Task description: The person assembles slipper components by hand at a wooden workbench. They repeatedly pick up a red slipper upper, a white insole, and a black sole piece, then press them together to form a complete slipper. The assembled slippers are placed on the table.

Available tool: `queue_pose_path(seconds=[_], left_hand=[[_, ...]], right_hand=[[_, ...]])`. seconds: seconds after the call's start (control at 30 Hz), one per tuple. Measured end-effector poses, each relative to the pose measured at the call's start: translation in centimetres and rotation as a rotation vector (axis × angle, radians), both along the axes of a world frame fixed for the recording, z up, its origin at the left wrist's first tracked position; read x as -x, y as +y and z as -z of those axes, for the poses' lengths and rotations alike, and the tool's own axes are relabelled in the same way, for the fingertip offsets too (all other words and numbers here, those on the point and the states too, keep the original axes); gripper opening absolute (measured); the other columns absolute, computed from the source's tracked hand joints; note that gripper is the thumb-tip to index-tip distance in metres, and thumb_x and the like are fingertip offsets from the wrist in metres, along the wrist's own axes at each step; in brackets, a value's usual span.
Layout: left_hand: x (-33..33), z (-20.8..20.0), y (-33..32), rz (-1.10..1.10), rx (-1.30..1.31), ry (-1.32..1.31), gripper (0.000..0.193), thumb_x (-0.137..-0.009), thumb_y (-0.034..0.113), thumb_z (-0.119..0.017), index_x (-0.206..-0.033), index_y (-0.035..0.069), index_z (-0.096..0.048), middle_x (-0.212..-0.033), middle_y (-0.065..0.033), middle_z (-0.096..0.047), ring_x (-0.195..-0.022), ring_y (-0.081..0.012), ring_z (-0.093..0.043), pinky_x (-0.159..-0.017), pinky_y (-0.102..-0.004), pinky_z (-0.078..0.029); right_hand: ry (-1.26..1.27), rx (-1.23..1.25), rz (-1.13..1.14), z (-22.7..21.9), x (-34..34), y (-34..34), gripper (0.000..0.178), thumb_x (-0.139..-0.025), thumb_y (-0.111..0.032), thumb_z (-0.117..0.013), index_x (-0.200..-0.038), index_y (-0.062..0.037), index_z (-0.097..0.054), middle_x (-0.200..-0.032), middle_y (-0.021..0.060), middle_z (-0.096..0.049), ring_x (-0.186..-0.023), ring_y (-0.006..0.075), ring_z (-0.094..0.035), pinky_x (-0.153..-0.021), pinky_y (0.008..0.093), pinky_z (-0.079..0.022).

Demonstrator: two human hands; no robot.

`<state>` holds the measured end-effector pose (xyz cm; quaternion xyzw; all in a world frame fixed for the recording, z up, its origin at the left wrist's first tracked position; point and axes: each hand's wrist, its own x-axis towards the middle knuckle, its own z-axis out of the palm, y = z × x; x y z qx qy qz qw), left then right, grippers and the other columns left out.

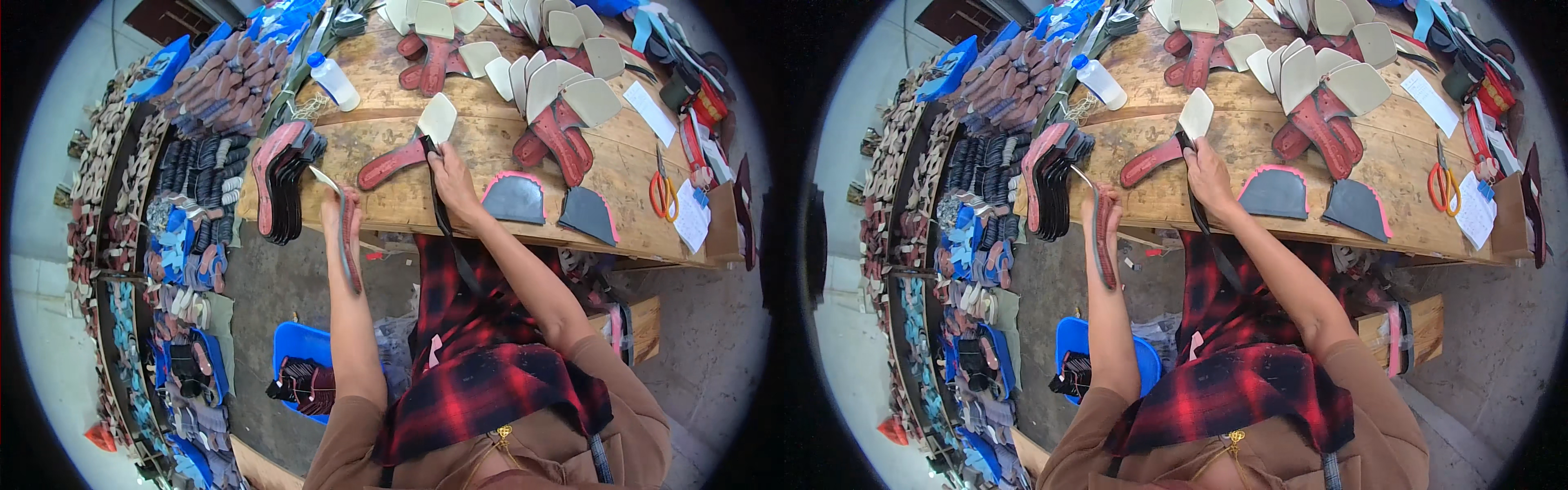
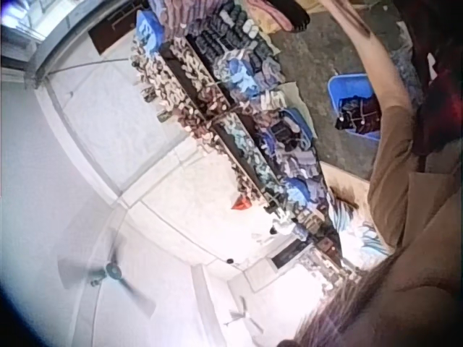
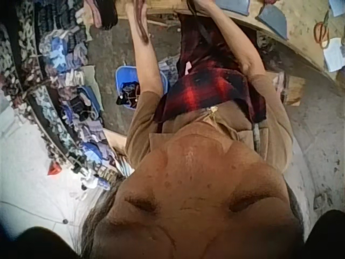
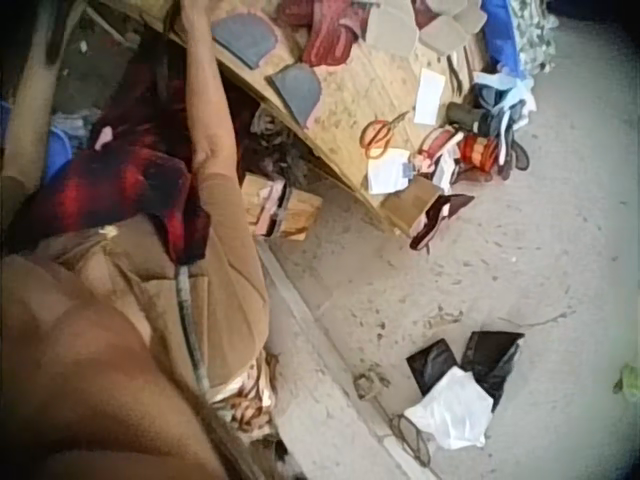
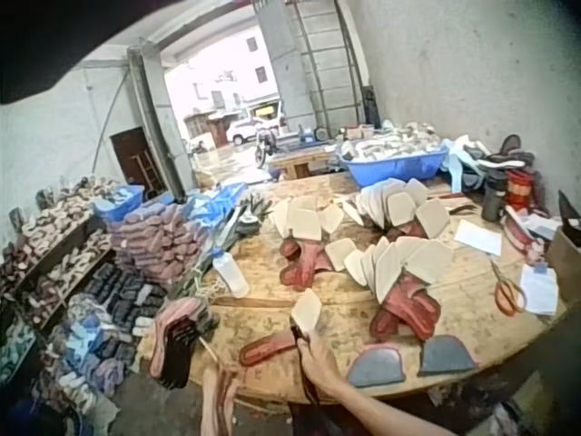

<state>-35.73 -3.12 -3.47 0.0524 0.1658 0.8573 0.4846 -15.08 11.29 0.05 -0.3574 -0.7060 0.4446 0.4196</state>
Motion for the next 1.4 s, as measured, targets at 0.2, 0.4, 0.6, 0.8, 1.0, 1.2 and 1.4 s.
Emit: queue_pose_path(seconds=[0.2, 0.4, 0.6, 0.8, 1.0, 1.2, 1.4], left_hand=[[-5.2, -5.0, 0.7, -0.519, 0.528, 0.571, 0.029, -0.104, 0.027, -0.044, -0.113, 0.001, -0.054, -0.099, -0.0056, -0.061, -0.089, -0.0153, -0.06, -0.079, -0.0321, -0.049], [-15.9, -9.6, -0.9, -0.524, 0.455, 0.511, 0.029, -0.105, 0.028, -0.046, -0.118, 0.003, -0.051, -0.107, -0.0054, -0.059, -0.098, -0.0127, -0.057, -0.088, -0.0317, -0.045], [-21.1, -10.0, 0.8, -0.493, 0.493, 0.51, 0.03, -0.105, 0.032, -0.045, -0.106, 0.003, -0.052, -0.097, -0.0037, -0.058, -0.088, -0.0108, -0.054, -0.08, -0.0284, -0.045], [-23.2, -9.6, 1.9, -0.496, 0.532, 0.683, 0.03, -0.106, 0.031, -0.042, -0.098, 0.004, -0.052, -0.089, -0.0003, -0.055, -0.082, -0.0072, -0.049, -0.075, -0.0253, -0.042], [-24.4, -9.8, 2.6, -0.489, 0.542, 0.736, 0.03, -0.106, 0.03, -0.042, -0.095, 0.004, -0.053, -0.086, 0.0005, -0.055, -0.08, -0.0064, -0.048, -0.074, -0.0247, -0.042], [-24.4, -8.7, 2.9, -0.463, 0.534, 0.722, 0.03, -0.106, 0.03, -0.042, -0.096, 0.004, -0.054, -0.086, 0.0004, -0.056, -0.08, -0.0066, -0.049, -0.074, -0.0244, -0.042], [-24.3, -8.5, 2.9, -0.449, 0.539, 0.741, 0.03, -0.106, 0.029, -0.042, -0.096, 0.003, -0.054, -0.086, 0.0002, -0.056, -0.079, -0.0063, -0.05, -0.074, -0.0242, -0.043]], right_hand=[[0.207, 0.275, -0.192, -3.1, -2.8, -1.8, 0.02, -0.095, -0.021, -0.059, -0.094, -0.0013, -0.055, -0.079, 0.0114, -0.062, -0.065, 0.0235, -0.058, -0.058, 0.0356, -0.046], [0.385, 0.863, -0.41, -10.8, -11.6, -7.7, 0.016, -0.093, -0.02, -0.066, -0.099, -0.0061, -0.062, -0.078, 0.0023, -0.065, -0.057, 0.0031, -0.054, -0.044, 0.0185, -0.04], [0.541, 1.033, -0.288, -9.5, -13.8, -9.0, 0.012, -0.091, -0.019, -0.068, -0.097, -0.0119, -0.061, -0.072, -0.0014, -0.061, -0.046, 0.0042, -0.045, -0.039, 0.0184, -0.028], [0.668, 1.11, -0.176, -7.9, -15.2, -9.0, 0.015, -0.087, -0.023, -0.074, -0.091, -0.0112, -0.065, -0.071, -0.0024, -0.061, -0.044, 0.0035, -0.043, -0.037, 0.0193, -0.024], [0.718, 1.077, -0.096, -7.7, -15.9, -9.1, 0.015, -0.085, -0.024, -0.076, -0.087, -0.0116, -0.067, -0.07, -0.0049, -0.06, -0.044, 0.0034, -0.041, -0.037, 0.0195, -0.025], [0.777, 1.07, -0.096, -6.5, -16.0, -8.9, 0.015, -0.084, -0.022, -0.077, -0.087, -0.0122, -0.067, -0.071, -0.0054, -0.06, -0.044, 0.0031, -0.042, -0.037, 0.0192, -0.026], [0.784, 1.098, -0.065, -6.4, -15.7, -8.9, 0.014, -0.084, -0.021, -0.077, -0.087, -0.012, -0.067, -0.071, -0.0055, -0.059, -0.044, 0.0026, -0.041, -0.037, 0.0186, -0.026]])
